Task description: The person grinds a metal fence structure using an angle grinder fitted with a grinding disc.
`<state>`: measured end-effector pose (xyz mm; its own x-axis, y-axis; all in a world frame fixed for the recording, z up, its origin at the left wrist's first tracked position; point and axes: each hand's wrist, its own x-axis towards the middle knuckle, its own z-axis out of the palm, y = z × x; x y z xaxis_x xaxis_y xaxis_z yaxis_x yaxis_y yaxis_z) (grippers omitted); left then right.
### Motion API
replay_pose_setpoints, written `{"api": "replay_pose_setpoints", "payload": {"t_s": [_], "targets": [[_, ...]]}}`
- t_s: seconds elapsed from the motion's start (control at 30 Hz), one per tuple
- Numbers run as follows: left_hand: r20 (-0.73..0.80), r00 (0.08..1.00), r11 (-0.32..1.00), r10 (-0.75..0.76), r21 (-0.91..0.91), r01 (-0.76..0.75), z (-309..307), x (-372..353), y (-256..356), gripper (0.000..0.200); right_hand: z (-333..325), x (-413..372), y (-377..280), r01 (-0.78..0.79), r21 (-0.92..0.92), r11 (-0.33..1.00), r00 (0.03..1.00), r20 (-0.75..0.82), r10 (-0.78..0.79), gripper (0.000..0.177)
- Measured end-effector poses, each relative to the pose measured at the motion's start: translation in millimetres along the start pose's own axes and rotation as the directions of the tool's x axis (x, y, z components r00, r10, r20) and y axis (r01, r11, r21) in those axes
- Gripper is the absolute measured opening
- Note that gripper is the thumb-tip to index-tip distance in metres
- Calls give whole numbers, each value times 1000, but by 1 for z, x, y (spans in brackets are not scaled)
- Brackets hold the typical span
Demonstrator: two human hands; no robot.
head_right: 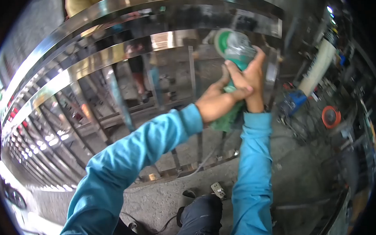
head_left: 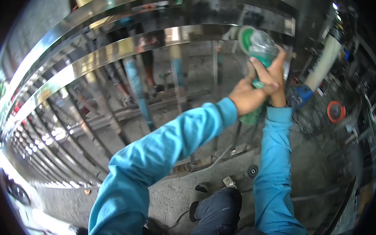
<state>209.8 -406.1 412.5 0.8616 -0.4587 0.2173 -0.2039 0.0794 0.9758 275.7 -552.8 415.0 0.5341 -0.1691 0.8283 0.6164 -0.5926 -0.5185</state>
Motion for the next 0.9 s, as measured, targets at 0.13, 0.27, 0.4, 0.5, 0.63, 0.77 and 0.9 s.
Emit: {"api": "replay_pose_setpoints", "payload": {"t_s": [0.13, 0.27, 0.4, 0.5, 0.63, 0.77, 0.9], "targets": [[-125, 986, 990, 106, -75, -116, -11, -38, -18, 103, 16, -27, -51, 43, -10, 999, 993, 107, -42, 76], [-304, 938, 966, 165, -144, -216, -48, -110, -23, 95, 64, -60, -134, 107, 32, 994, 971, 212, -112, 74], [-412, 907, 913, 82, -334, -234, -110, -182, -24, 90, 122, -92, -228, 169, 22, 985, 890, 425, -163, 75], [-477, 878, 867, 44, -419, -271, -162, -233, -28, 75, 170, -112, -283, 313, 79, 947, 788, 534, -305, 78], [-478, 877, 757, 47, -556, -344, -231, -305, -9, 65, 234, -134, -352, 484, 63, 873, 670, 615, -416, 83], [-559, 825, 715, 80, -544, -438, -286, -358, 12, 64, 294, -149, -416, 634, 57, 772, 553, 665, -503, 82], [-598, 795, 629, 99, -582, -516, -344, -402, 7, 69, 355, -169, -477, 697, 83, 712, 452, 721, -526, 82]]}}
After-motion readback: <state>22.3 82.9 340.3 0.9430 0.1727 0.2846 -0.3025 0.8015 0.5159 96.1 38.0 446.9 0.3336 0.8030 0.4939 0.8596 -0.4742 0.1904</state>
